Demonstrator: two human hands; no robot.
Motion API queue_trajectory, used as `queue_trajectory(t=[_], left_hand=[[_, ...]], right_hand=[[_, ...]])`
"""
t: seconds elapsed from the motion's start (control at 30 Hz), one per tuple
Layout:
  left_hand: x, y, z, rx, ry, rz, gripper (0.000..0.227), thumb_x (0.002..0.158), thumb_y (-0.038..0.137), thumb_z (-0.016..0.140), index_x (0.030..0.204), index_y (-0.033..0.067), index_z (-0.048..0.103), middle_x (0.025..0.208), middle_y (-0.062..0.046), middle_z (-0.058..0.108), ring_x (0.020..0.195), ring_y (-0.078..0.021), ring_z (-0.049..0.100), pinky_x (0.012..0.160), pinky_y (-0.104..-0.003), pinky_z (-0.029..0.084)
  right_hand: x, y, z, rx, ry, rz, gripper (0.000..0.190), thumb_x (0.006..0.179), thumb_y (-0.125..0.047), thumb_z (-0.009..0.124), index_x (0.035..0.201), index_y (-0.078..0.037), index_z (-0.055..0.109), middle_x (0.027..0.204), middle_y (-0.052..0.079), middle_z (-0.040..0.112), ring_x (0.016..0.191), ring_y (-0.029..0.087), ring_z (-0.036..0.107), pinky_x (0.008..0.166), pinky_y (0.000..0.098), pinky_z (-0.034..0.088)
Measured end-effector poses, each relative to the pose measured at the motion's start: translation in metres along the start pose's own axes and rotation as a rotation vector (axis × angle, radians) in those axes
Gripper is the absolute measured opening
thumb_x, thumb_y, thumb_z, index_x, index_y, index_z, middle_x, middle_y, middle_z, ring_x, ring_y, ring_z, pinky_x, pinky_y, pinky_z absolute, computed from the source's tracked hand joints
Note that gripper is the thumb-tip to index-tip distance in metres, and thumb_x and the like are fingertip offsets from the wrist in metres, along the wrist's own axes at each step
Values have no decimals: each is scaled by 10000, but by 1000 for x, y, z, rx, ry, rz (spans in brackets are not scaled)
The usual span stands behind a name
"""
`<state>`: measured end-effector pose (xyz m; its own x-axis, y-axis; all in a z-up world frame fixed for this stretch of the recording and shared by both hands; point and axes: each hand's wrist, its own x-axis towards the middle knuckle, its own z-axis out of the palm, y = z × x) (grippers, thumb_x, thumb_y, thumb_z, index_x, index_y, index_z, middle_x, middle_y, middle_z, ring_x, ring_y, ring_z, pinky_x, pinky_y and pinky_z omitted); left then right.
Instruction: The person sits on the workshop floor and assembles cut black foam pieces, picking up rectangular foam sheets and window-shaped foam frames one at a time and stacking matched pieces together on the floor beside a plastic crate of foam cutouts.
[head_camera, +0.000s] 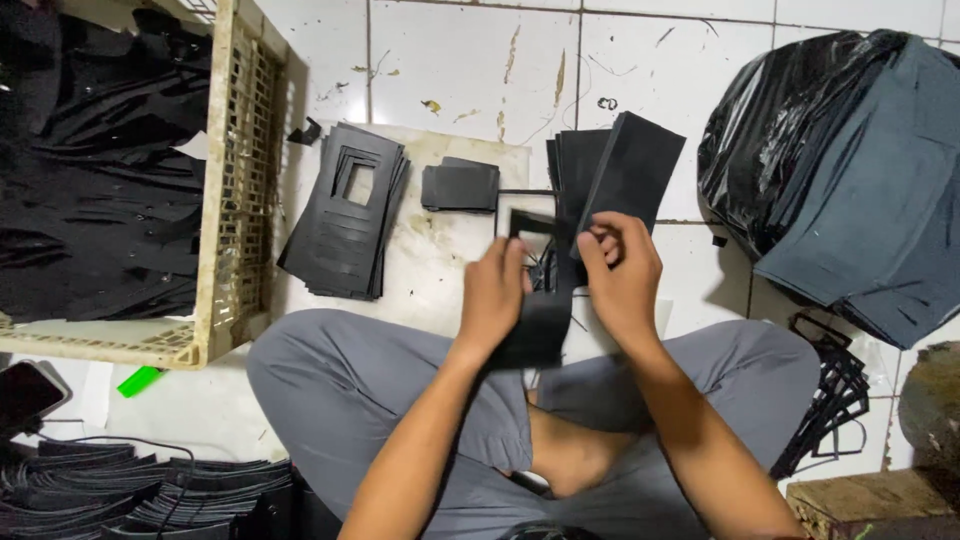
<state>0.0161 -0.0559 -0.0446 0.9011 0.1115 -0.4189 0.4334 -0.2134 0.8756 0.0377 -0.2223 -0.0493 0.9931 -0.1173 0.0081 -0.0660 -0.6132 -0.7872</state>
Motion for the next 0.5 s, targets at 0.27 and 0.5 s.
queue_trajectory(t=[0.27, 0.5], left_hand=[[9, -6, 12, -383, 51, -33, 332, 1069, 256, 446, 1071, 79, 727, 669, -93, 730, 628, -126, 551, 603, -221, 383], [20, -45, 21, -607, -104, -23, 361, 1054, 306, 499, 1074, 31, 732, 745, -148, 742, 653, -176, 728, 597, -259, 580]], right_hand=[[-31, 53, -6, 650, -274, 413, 374, 916, -117, 738, 1274, -30, 672, 905, 32, 739, 748, 84, 702, 724, 247, 600], [-18, 49, -15, 821, -324, 300, 448, 969, -179, 676, 1371, 5, 607, 956, 83, 732, 820, 126, 703, 814, 298, 600]])
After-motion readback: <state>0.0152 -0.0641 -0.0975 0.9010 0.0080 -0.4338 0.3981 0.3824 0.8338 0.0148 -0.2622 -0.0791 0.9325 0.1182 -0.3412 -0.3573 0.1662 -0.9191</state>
